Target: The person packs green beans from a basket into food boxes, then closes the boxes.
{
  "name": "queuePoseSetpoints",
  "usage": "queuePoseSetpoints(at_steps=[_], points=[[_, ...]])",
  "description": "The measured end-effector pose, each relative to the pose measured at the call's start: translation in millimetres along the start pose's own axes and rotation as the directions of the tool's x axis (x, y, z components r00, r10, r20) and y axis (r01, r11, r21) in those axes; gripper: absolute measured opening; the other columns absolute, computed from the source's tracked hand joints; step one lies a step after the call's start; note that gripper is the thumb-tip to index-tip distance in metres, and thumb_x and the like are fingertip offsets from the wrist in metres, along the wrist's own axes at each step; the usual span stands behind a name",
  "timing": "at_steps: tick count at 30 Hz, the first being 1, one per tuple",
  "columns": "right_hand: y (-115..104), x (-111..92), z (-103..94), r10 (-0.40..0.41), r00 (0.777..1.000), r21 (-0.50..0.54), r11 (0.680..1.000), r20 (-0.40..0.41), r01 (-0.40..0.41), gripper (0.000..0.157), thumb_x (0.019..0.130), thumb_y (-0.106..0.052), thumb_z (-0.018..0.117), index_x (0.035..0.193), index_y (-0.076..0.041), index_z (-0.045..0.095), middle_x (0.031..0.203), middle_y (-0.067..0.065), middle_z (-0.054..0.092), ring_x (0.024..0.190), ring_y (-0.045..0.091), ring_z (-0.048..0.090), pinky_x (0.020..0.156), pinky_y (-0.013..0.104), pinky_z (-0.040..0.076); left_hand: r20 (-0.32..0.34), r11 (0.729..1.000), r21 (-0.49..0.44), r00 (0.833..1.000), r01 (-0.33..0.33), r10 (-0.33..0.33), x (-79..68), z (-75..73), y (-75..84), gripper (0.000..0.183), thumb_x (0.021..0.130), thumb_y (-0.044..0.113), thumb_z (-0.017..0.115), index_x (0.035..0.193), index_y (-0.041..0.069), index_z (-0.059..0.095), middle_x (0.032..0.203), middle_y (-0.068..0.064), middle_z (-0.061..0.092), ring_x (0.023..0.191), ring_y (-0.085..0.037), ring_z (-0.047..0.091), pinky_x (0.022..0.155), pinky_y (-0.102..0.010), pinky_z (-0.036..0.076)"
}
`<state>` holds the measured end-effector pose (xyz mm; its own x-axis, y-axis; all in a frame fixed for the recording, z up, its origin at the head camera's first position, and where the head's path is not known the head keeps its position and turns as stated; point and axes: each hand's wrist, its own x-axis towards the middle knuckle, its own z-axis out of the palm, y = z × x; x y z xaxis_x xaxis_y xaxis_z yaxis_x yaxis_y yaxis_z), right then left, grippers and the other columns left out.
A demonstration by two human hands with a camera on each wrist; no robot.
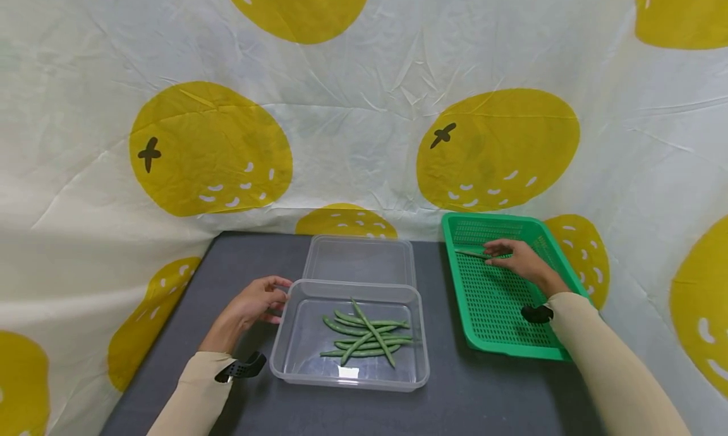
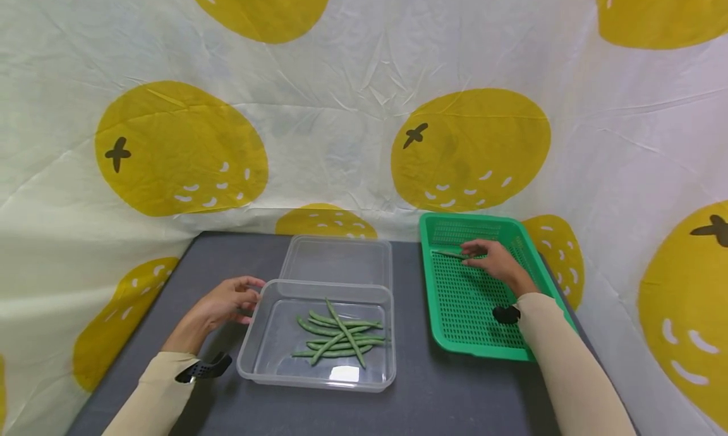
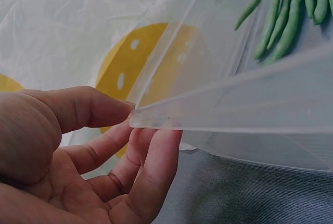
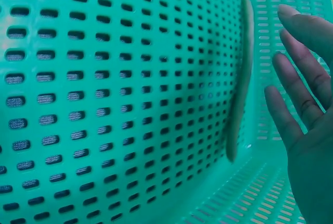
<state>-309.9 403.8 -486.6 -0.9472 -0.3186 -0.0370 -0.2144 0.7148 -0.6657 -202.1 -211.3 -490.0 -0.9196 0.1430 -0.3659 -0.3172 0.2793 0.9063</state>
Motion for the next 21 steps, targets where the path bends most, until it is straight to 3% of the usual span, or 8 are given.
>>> queuePoseSetpoints(at_steps=[11, 16, 21], points=[[20, -5, 1.7, 0.076, 0.995, 0.003, 0.997, 0.064, -0.077, 0.058, 0.100, -0.022, 0.066, 0.148, 0.003, 0.046, 0.151, 0.031, 0.042, 0.138, 0.052, 0.036, 0.106, 0.069, 0.035, -0.004, 1.000, 0.008, 1.000, -0.002, 0.002, 0.4, 2.1, 0.5, 0.043, 0.094, 0.009, 0.061, 0.135, -0.002, 0.054, 0.107, -0.021, 0.067, 0.082, -0.023, 0.067, 0.067, -0.041, 0.060], [26, -8, 3.8, 0.052, 0.996, -0.010, 0.999, 0.072, -0.051, 0.055, 0.099, -0.021, 0.067, 0.144, 0.005, 0.050, 0.146, 0.032, 0.047, 0.134, 0.053, 0.042, 0.103, 0.066, 0.041, -0.005, 1.000, 0.006, 1.000, -0.005, 0.005, 1.0, 2.0, -0.1, 0.042, 0.093, 0.008, 0.060, 0.134, -0.002, 0.054, 0.106, -0.021, 0.067, 0.081, -0.023, 0.067, 0.067, -0.041, 0.060], [29, -6, 6.0, 0.022, 0.998, -0.008, 1.000, 0.052, -0.021, 0.043, 0.099, -0.011, 0.066, 0.137, 0.007, 0.056, 0.134, 0.031, 0.057, 0.122, 0.049, 0.054, 0.097, 0.060, 0.048, -0.007, 1.000, 0.002, 1.000, -0.003, 0.003, 1.5, 1.6, 0.1, 0.043, 0.093, 0.007, 0.060, 0.134, -0.003, 0.054, 0.104, -0.021, 0.067, 0.081, -0.023, 0.067, 0.066, -0.040, 0.060]])
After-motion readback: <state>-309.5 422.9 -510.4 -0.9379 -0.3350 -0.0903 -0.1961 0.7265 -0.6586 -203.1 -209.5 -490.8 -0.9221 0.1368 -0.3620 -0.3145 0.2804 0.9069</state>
